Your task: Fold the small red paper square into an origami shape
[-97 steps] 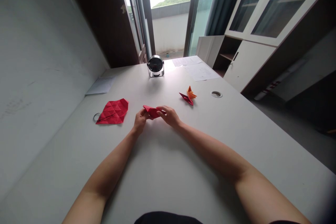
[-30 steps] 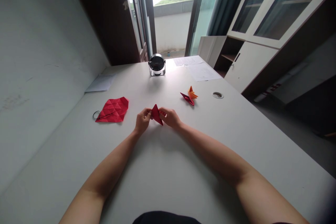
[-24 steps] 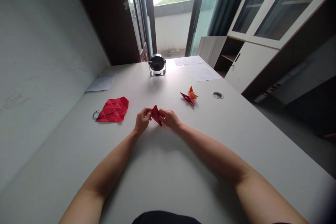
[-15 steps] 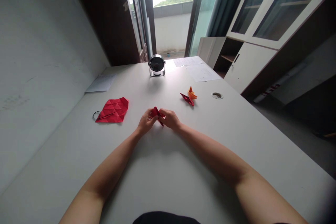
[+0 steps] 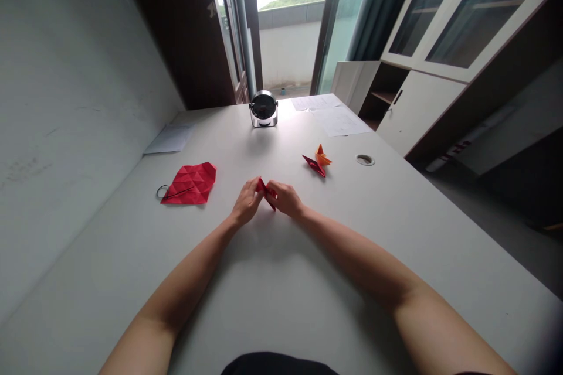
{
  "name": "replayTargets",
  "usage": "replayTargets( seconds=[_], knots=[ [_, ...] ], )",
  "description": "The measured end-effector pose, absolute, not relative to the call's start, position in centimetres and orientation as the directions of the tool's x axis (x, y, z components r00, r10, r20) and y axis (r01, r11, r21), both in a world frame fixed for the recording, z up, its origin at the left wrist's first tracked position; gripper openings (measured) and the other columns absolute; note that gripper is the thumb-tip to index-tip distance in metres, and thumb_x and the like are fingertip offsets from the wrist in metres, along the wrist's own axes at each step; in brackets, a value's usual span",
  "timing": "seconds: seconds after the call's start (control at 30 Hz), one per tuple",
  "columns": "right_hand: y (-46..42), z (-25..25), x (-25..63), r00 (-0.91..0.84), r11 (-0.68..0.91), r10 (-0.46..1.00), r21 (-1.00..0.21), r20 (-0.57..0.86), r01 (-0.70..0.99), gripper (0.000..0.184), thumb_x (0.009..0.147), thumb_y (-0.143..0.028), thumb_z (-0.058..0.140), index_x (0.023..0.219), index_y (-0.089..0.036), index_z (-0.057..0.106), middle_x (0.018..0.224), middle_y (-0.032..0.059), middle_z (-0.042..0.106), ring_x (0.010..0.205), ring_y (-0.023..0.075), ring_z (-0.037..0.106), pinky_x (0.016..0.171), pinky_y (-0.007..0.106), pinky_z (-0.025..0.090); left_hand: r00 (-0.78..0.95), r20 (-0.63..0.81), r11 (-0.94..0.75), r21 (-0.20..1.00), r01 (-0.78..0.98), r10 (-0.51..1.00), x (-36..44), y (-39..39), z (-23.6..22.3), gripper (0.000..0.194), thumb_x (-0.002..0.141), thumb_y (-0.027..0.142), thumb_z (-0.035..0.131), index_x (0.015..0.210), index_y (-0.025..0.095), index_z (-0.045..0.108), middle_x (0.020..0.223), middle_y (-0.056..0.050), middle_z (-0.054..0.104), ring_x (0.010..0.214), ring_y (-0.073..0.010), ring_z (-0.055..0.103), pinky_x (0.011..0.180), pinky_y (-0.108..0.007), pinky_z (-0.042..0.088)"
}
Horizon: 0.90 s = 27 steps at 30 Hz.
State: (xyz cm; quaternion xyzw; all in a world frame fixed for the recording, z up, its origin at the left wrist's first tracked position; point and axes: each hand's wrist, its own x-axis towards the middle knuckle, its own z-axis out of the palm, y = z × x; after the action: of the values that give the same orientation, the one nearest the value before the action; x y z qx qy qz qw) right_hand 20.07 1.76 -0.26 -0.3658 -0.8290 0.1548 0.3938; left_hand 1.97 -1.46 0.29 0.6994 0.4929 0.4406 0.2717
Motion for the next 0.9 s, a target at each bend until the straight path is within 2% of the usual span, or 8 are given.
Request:
replayTargets(
  seconds=[0.07, 0.17, 0.27, 0.37, 0.6, 0.77, 0.9],
  knots=[
    [1.73, -0.26, 20.02, -0.418, 0.683, 0.730, -0.548, 0.541, 0.484, 0.014, 0.088, -0.026, 0.055, 0.076, -0.021, 0.053, 0.069, -0.0011, 0.059, 0.059, 0.0107, 0.044, 0.061, 0.022, 0.034, 0.118, 0.372, -0.380, 0.783, 0.492, 0.921, 1.93, -1.42, 0.26, 0.046, 0.095, 0.042, 0.053, 0.138, 0.025, 0.055, 0.141, -0.012, 0.052, 0.135, -0.0300, 0.043, 0.117, -0.049, 0.027],
    [1.74, -0.23, 19.99, -0.408, 0.675, 0.737, -0.557, 0.538, 0.484, 0.013, 0.088, -0.025, 0.055, 0.076, -0.021, 0.053, 0.069, -0.0014, 0.060, 0.058, 0.0104, 0.044, 0.061, 0.022, 0.034, 0.038, 0.442, -0.386, 0.734, 0.560, 0.896, 1.75, -1.53, 0.42, 0.047, 0.090, 0.040, 0.061, 0.134, 0.025, 0.059, 0.129, -0.012, 0.057, 0.123, -0.0302, 0.049, 0.111, -0.047, 0.035],
    [1.73, -0.14, 19.98, -0.404, 0.670, 0.742, -0.560, 0.535, 0.488, 0.011, 0.088, -0.025, 0.056, 0.078, -0.021, 0.053, 0.069, -0.0016, 0.060, 0.058, 0.0103, 0.044, 0.060, 0.022, 0.033, -0.017, 0.422, -0.349, 0.770, 0.534, 0.906, 1.61, -1.77, 0.73, 0.041, 0.087, 0.040, 0.065, 0.125, 0.025, 0.065, 0.101, -0.009, 0.064, 0.094, -0.0248, 0.059, 0.090, -0.039, 0.047],
    [1.70, -0.12, 19.98, -0.419, 0.681, 0.731, -0.543, 0.539, 0.491, 0.012, 0.087, -0.025, 0.057, 0.078, -0.021, 0.052, 0.070, -0.0014, 0.060, 0.059, 0.0106, 0.045, 0.061, 0.022, 0.033, 0.030, 0.334, -0.311, 0.837, 0.450, 0.942, 1.77, -1.96, 0.93, 0.033, 0.090, 0.043, 0.060, 0.116, 0.023, 0.068, 0.085, -0.004, 0.067, 0.075, -0.0188, 0.059, 0.073, -0.031, 0.048],
    [1.83, -0.35, 20.05, -0.444, 0.707, 0.704, -0.491, 0.555, 0.509, 0.010, 0.089, -0.026, 0.057, 0.082, -0.020, 0.054, 0.078, 0.0002, 0.062, 0.065, 0.0109, 0.048, 0.063, 0.021, 0.033, 0.091, 0.284, -0.292, 0.829, 0.477, 0.955, 2.16, -1.98, 1.03, 0.035, 0.090, 0.046, 0.059, 0.113, 0.020, 0.065, 0.100, -0.007, 0.072, 0.081, -0.0181, 0.065, 0.071, -0.028, 0.051],
    [1.81, -0.14, 20.22, -0.430, 0.697, 0.710, -0.466, 0.558, 0.545, 0.006, 0.090, -0.021, 0.054, 0.084, -0.020, 0.054, 0.079, -0.0002, 0.062, 0.062, 0.0100, 0.046, 0.061, 0.021, 0.031, 0.076, 0.247, -0.246, 0.785, 0.569, 0.966, 1.72, -2.03, 0.90, 0.026, 0.091, 0.036, 0.055, 0.110, 0.021, 0.065, 0.089, -0.004, 0.073, 0.076, -0.0183, 0.066, 0.069, -0.028, 0.049],
    [1.53, 0.00, 20.07, -0.487, 0.741, 0.654, -0.362, 0.579, 0.565, 0.008, 0.092, -0.020, 0.052, 0.085, -0.020, 0.055, 0.081, 0.0009, 0.062, 0.064, 0.0106, 0.047, 0.061, 0.022, 0.031, 0.023, 0.237, -0.201, 0.764, 0.613, 0.971, 1.62, -1.83, 0.41, 0.036, 0.088, 0.031, 0.056, 0.122, 0.022, 0.065, 0.095, -0.004, 0.076, 0.080, -0.0204, 0.067, 0.074, -0.029, 0.050]
  ],
)
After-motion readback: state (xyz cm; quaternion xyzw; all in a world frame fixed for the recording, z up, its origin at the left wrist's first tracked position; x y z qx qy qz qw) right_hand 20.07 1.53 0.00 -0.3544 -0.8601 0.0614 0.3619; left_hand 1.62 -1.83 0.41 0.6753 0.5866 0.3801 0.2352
